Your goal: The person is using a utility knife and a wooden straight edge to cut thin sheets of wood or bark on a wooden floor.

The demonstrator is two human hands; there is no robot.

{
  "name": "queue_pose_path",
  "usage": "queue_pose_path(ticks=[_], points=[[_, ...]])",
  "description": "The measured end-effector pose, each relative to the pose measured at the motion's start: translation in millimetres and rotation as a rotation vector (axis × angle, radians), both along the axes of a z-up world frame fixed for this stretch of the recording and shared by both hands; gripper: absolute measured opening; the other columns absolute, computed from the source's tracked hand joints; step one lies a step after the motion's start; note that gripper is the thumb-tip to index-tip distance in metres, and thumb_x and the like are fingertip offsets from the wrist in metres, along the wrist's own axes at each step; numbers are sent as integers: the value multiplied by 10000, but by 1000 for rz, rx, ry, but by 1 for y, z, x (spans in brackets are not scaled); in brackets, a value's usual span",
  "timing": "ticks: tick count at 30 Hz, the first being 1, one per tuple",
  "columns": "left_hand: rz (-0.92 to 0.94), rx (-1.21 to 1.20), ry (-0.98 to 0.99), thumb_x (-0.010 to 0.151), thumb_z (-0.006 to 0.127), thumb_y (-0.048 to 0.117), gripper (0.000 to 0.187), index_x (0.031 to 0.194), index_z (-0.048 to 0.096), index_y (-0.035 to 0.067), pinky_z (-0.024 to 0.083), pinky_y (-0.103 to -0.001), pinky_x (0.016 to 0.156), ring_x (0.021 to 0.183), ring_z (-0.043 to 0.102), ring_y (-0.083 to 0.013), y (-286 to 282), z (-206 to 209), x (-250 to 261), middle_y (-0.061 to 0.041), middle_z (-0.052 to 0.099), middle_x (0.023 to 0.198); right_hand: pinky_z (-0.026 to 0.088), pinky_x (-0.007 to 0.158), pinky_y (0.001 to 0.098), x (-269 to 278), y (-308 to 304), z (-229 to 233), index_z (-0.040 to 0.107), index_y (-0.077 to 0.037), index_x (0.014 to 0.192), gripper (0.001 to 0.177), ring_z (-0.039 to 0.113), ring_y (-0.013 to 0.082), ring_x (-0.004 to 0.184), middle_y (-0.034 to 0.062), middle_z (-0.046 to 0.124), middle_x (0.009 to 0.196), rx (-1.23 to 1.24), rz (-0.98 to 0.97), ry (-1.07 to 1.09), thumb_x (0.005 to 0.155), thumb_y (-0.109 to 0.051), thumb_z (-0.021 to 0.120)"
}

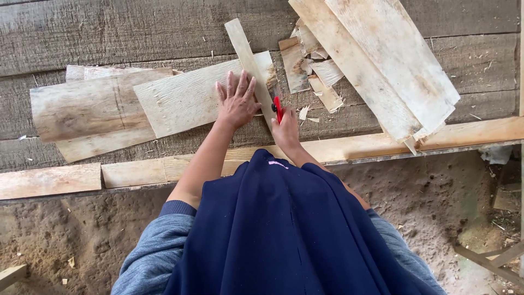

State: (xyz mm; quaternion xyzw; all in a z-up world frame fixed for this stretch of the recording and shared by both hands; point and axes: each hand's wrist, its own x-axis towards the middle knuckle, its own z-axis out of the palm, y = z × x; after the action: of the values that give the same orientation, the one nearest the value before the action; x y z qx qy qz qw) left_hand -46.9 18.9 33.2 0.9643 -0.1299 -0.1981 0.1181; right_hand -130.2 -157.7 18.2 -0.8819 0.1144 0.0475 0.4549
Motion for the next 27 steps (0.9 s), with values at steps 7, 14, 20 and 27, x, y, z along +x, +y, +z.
queue_pose_path(ticks=[7, 14, 20, 27], points=[[-17, -33, 25, 979, 493, 692, 881, 1674, 188, 244, -141, -653, 1180, 1552, -149, -374, -1, 4, 7, -42, -27, 1741, 497, 933, 497, -10, 7, -27, 542, -27, 1009, 380, 531, 415, 1077, 152, 500, 1105, -178, 104, -138, 758, -78, 822], [-29, -83, 12, 860, 622, 755, 1052, 1679, 190, 255, -108, -685, 1194, 1563, -126, -397, 5, -8, 11, -4, -4, 1750, 468, 968, 446, -3, 9, -47, 519, -80, 952, 413, 498, 365, 1108, 96, 454, 1119, -234, 144, -146, 710, -107, 853], [-11, -102, -1, 830, 709, 653, 1069, 1678, 191, 259, -92, -708, 1193, 1568, -102, -405, 7, -16, 10, 12, 18, 1752, 381, 1050, 422, 2, 12, -51, 492, -104, 944, 481, 481, 323, 1123, 70, 425, 1082, -309, 239, -128, 678, -162, 888], [13, -113, 30, 838, 727, 582, 1060, 1681, 174, 256, -115, -694, 1190, 1560, -148, -392, 5, -15, 14, 43, -14, 1748, 420, 956, 394, 10, 17, -50, 492, -110, 923, 470, 499, 312, 1065, 65, 424, 1071, -368, 284, -162, 667, -177, 880]])
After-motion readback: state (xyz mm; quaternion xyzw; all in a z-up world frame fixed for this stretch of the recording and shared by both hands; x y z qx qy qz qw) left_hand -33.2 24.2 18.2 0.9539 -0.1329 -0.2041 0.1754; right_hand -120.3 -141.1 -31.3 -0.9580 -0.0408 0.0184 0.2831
